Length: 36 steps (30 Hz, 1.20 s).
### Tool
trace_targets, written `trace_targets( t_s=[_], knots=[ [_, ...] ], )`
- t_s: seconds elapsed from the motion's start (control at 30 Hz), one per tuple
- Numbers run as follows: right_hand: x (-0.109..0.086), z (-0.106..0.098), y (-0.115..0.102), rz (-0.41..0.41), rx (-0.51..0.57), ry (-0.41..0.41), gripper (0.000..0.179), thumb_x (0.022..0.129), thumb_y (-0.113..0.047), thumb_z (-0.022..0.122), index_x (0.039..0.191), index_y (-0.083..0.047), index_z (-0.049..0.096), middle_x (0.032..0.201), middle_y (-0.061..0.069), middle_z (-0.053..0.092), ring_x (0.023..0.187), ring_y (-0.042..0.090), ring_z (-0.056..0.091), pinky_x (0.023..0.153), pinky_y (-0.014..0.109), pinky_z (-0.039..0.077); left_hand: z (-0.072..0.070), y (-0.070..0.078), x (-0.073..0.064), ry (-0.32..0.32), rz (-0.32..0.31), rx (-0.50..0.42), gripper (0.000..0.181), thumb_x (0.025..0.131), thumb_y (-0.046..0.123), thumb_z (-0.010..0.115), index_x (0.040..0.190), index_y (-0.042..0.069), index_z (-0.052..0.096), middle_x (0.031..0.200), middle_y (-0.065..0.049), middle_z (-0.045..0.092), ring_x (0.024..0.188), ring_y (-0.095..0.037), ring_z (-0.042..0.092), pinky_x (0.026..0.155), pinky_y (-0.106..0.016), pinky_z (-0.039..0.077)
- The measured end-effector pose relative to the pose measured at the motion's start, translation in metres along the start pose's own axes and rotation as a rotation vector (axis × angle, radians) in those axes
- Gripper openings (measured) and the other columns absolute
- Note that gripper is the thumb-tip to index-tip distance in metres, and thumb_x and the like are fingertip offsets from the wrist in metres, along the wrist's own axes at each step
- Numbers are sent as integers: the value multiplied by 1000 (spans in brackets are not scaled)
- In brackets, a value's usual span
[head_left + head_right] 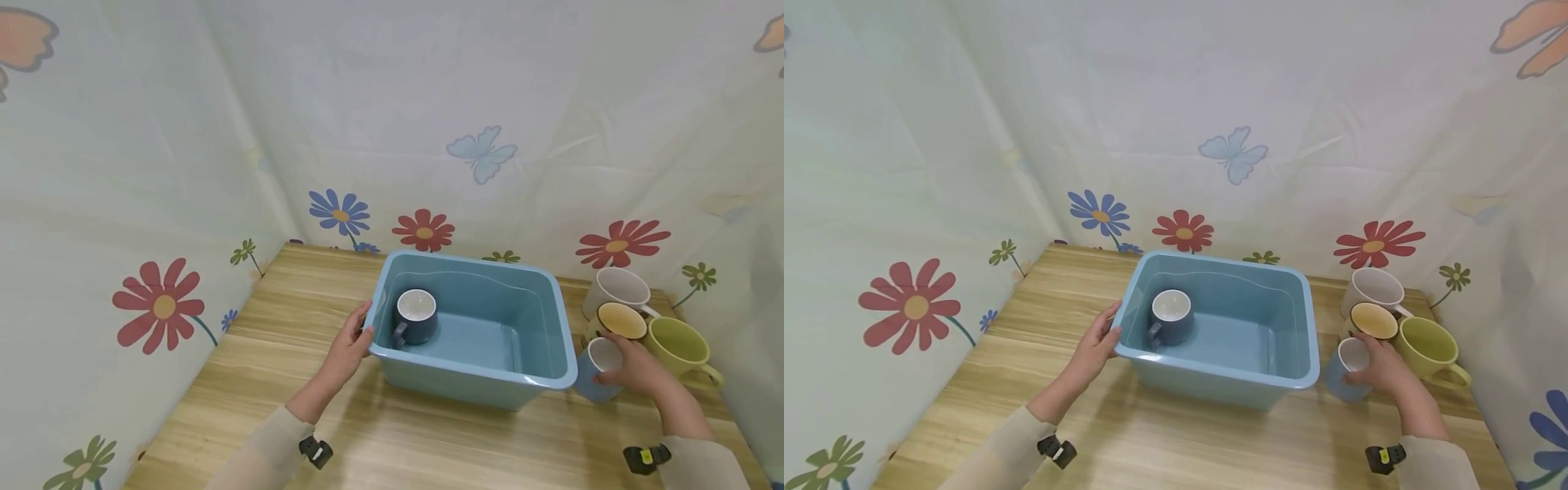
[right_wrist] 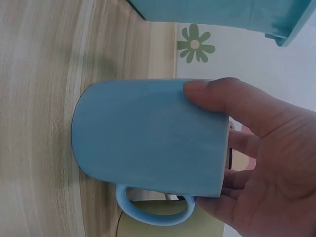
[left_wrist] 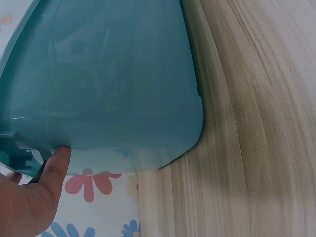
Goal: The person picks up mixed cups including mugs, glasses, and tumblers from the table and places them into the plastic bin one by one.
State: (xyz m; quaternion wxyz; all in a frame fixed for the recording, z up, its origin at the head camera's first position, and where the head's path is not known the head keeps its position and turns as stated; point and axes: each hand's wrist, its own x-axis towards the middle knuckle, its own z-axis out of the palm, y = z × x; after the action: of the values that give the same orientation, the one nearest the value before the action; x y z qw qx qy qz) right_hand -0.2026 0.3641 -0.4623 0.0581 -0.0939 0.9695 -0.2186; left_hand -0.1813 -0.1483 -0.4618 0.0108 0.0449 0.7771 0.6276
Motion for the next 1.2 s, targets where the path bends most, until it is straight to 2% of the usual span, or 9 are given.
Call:
trace_targets(
  t_s=[0.3, 0.5, 0.87, 1.2],
  knots=[
    [0, -1, -2, 41, 5, -14, 87, 70, -16, 89, 133, 23, 43, 114, 45, 58, 94, 50, 62, 80, 59, 54, 0, 0, 2, -2, -1, 3, 54, 106, 10, 44, 158, 5, 32, 157, -30, 43, 131, -49, 55, 90, -44, 59],
    [0, -2, -4, 77, 13, -27, 87, 72, -20, 88, 134, 21, 43, 112, 44, 60, 93, 48, 63, 79, 59, 55, 0, 0, 1, -3, 4, 1, 54, 105, 9, 44, 158, 4, 32, 157, -30, 42, 132, -49, 55, 91, -47, 59],
    [-4, 1, -6, 85, 8, -21, 85, 73, -19, 86, 133, 21, 42, 106, 42, 61, 89, 46, 63, 75, 55, 54, 0, -3, 2, 1, -1, 8, 54, 105, 10, 45, 158, 5, 33, 158, -29, 42, 132, -49, 55, 88, -44, 60],
    [-6, 3, -5, 55, 19, 19, 84, 69, -17, 86, 131, 21, 44, 99, 38, 65, 84, 41, 64, 70, 48, 53, 0, -2, 1, 5, -2, 9, 54, 105, 10, 45, 158, 4, 33, 156, -30, 43, 130, -48, 56, 86, -40, 60]
  ],
)
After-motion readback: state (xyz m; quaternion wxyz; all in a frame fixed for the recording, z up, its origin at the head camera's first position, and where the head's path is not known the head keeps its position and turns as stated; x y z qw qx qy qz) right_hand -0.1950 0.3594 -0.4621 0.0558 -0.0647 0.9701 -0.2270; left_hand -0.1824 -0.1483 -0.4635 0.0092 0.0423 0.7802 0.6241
